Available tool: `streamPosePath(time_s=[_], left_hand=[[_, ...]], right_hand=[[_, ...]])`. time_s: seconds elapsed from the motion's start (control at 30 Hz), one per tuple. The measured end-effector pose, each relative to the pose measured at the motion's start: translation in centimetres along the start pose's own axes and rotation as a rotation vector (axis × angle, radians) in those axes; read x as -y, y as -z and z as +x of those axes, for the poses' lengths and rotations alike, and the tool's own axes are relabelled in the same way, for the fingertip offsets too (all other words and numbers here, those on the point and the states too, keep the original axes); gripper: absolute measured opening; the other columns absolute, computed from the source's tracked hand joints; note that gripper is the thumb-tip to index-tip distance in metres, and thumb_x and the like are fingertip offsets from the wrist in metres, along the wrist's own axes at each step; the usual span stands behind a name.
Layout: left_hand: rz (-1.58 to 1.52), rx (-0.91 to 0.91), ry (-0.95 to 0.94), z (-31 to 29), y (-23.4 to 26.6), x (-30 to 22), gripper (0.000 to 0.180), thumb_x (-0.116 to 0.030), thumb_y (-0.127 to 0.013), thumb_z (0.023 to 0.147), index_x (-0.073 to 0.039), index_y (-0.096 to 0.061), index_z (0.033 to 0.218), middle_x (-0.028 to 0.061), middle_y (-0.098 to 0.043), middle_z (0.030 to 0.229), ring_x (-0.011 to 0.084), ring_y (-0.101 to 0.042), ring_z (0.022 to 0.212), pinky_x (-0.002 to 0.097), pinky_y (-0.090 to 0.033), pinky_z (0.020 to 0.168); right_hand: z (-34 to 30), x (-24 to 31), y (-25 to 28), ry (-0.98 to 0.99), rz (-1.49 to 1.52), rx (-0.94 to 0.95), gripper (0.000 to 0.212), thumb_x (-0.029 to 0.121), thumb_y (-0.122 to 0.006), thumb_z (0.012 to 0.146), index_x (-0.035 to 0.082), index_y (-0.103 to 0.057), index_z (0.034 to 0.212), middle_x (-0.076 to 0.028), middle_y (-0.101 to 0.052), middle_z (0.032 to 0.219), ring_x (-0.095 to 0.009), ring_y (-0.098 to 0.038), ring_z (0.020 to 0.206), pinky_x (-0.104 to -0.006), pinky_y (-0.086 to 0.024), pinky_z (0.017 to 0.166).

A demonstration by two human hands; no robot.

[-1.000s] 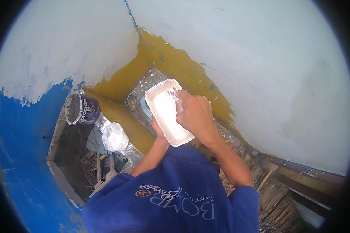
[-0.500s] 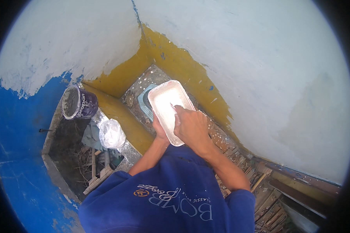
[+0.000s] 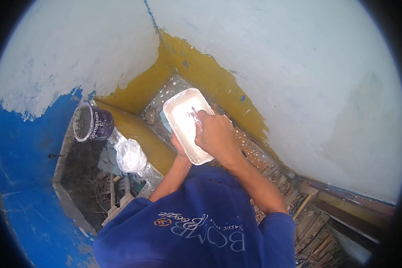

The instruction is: The person spreads white putty from a plastic container onto a wall using a scraper.

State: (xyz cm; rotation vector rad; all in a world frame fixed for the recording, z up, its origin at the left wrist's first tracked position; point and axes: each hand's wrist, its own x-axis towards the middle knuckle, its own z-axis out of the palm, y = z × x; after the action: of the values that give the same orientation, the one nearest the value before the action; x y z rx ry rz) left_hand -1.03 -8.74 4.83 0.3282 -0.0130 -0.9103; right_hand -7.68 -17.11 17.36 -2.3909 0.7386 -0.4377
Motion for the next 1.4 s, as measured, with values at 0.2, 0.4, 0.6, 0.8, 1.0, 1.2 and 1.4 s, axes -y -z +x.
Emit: streamPosePath(time_s=[0.2,0.4,0.6,0.8,1.0,1.2,1.4], left_hand=[[0.040,-0.006,-0.002,-0.1,0.3,-0.1,0.064,-0.054,-0.031,0.101,-0.008,-0.039,0.145,0.0114,-0.048,0.142,0.0286,-0.050,0.128,0.0438,-0.038,0.110],[-0.027,0.036,0.013,0.0,0.1,-0.5,0.061,-0.052,-0.031,0.102,-0.008,-0.039,0.145,0.0117,-0.049,0.142,0.0288,-0.050,0.127,0.0441,-0.038,0.110],[-0.004,0.026,-0.002,-0.1,0.3,-0.3,0.061,-0.050,-0.030,0.103,-0.008,-0.038,0.146,0.0116,-0.049,0.142,0.0290,-0.049,0.128,0.0440,-0.037,0.111],[0.156,-0.037,-0.033,-0.4,-0.2,-0.1,0.062,-0.051,-0.029,0.103,-0.008,-0.036,0.147,0.0116,-0.046,0.145,0.0287,-0.047,0.130,0.0440,-0.035,0.112],[0.065,0.009,0.022,-0.4,-0.4,-0.3,0.063,-0.053,-0.029,0.102,-0.010,-0.036,0.148,0.0111,-0.045,0.145,0.0286,-0.046,0.131,0.0441,-0.034,0.113],[0.012,0.069,0.034,-0.7,-0.1,-0.5,0.066,-0.055,-0.029,0.101,-0.009,-0.033,0.149,0.0114,-0.043,0.147,0.0297,-0.044,0.133,0.0444,-0.033,0.114],[0.143,-0.015,0.025,-0.9,-2.0,-0.2,0.068,-0.055,-0.029,0.101,-0.009,-0.031,0.150,0.0108,-0.040,0.150,0.0290,-0.041,0.136,0.0437,-0.030,0.116]], right_hand=[[0.1,1.0,-0.2,0.005,0.047,0.014,0.012,0.008,-0.063,0.076,-0.003,-0.061,0.081,-0.029,-0.057,0.065,-0.048,-0.057,0.064,-0.0531,-0.045,0.060],[0.3,1.2,0.1,-0.010,0.044,0.004,0.013,0.008,-0.063,0.075,-0.004,-0.061,0.082,-0.029,-0.057,0.066,-0.048,-0.058,0.064,-0.0530,-0.046,0.061],[0.7,1.0,0.0,-0.019,-0.004,0.020,0.014,0.008,-0.063,0.075,-0.004,-0.062,0.082,-0.030,-0.058,0.066,-0.048,-0.058,0.063,-0.0534,-0.047,0.062],[0.7,1.7,-0.5,0.050,0.020,0.043,0.013,0.008,-0.062,0.076,-0.005,-0.062,0.081,-0.030,-0.057,0.064,-0.048,-0.057,0.062,-0.0543,-0.045,0.061],[1.1,1.8,0.0,-0.046,0.014,0.085,0.015,0.008,-0.061,0.078,-0.004,-0.063,0.086,-0.030,-0.060,0.066,-0.048,-0.062,0.065,-0.0544,-0.049,0.065],[1.1,0.9,1.1,-0.036,-0.024,0.016,0.012,0.009,-0.062,0.077,-0.003,-0.060,0.078,-0.027,-0.058,0.065,-0.046,-0.059,0.064,-0.0511,-0.046,0.060],[1.7,0.4,0.5,0.000,-0.200,-0.079,0.024,0.010,-0.061,0.080,0.002,-0.069,0.101,-0.022,-0.063,0.071,-0.043,-0.061,0.064,-0.0494,-0.048,0.060]])
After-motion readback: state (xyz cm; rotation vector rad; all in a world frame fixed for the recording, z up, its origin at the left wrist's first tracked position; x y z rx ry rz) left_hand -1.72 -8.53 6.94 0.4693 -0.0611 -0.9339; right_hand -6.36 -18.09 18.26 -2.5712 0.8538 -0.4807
